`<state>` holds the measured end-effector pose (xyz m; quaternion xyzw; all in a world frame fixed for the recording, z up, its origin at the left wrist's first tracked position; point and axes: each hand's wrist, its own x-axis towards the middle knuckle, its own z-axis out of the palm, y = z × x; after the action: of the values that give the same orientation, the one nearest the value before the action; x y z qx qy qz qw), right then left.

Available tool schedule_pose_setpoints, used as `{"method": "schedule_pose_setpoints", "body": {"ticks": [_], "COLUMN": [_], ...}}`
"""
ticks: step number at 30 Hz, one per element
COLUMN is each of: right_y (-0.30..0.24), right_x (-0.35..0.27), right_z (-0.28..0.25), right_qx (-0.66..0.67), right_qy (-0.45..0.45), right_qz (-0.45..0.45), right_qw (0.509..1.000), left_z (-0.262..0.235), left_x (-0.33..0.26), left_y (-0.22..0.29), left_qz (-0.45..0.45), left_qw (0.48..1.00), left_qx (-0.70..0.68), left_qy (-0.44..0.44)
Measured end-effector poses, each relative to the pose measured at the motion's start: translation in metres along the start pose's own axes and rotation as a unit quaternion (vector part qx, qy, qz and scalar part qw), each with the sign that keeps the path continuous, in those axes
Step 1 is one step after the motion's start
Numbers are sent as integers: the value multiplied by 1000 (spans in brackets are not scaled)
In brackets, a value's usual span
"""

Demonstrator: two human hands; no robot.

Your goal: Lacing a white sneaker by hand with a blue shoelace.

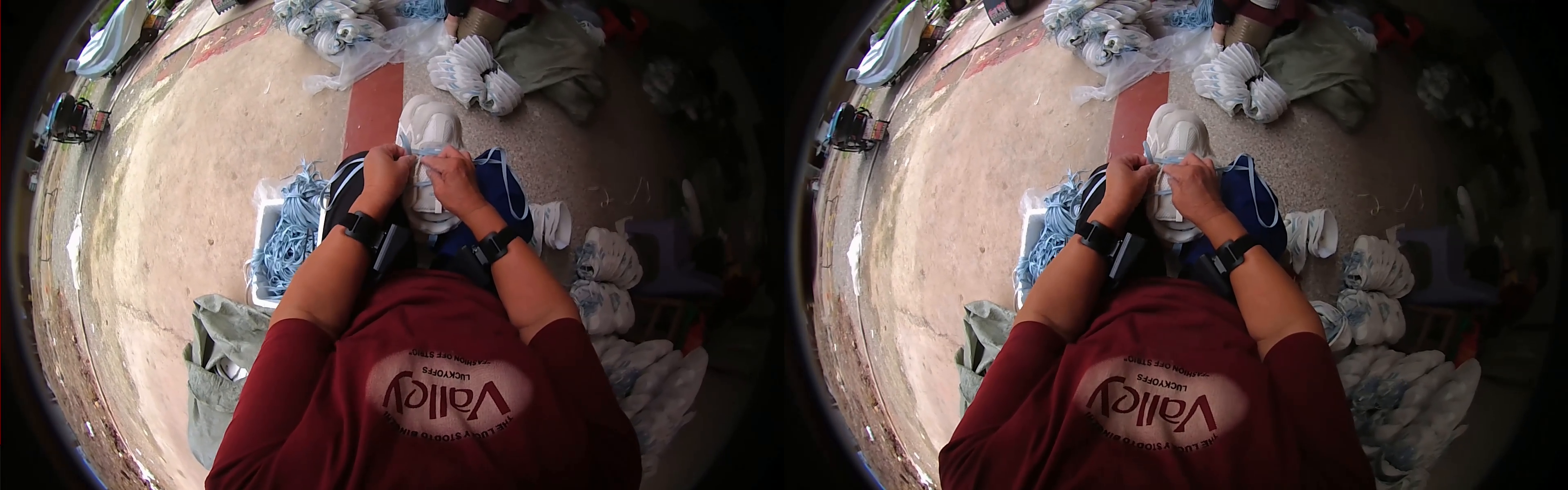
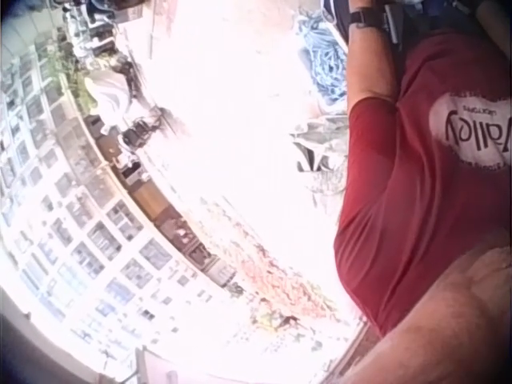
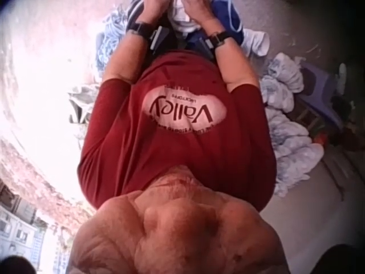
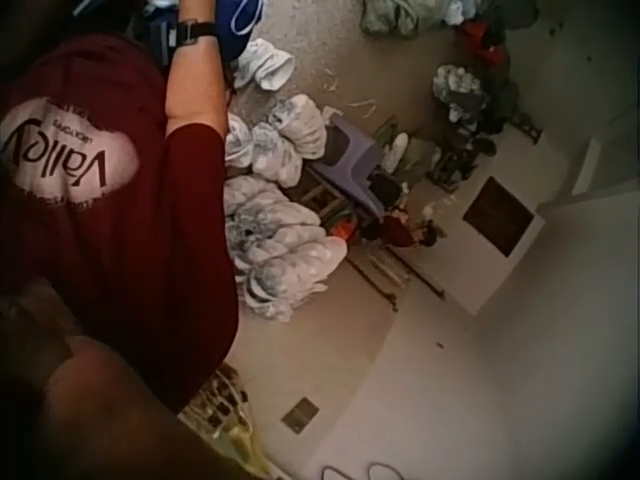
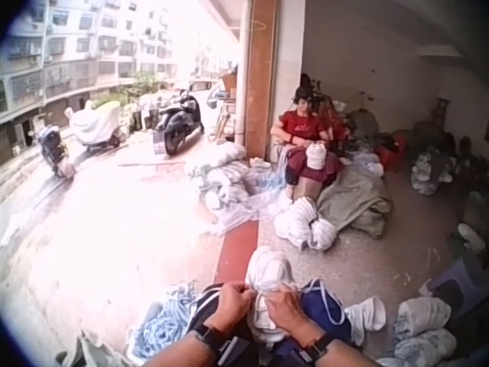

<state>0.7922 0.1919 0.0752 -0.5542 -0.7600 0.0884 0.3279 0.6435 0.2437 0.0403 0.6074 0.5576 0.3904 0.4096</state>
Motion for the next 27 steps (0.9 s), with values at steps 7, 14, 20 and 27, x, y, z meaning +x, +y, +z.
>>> {"method": "schedule_pose_setpoints", "body": {"ticks": [7, 14, 20, 27], "right_y": [1, -7, -7, -2], "right_x": [3, 6, 15, -1], "right_z": [2, 6, 19, -24], "right_qx": [8, -77, -160, 211], "right_qy": [0, -5, 16, 6], "right_qz": [20, 21, -25, -23], "right_qw": [1000, 997, 987, 977], "left_z": [-4, -6, -4, -14], "left_x": [-4, -27, -23, -21], "left_y": [15, 29, 27, 12], "left_qz": [6, 172, 132, 34], "left_qw": [999, 957, 975, 997], "left_qx": [45, 231, 177, 46], "left_qy": [-23, -29, -32, -50]}}
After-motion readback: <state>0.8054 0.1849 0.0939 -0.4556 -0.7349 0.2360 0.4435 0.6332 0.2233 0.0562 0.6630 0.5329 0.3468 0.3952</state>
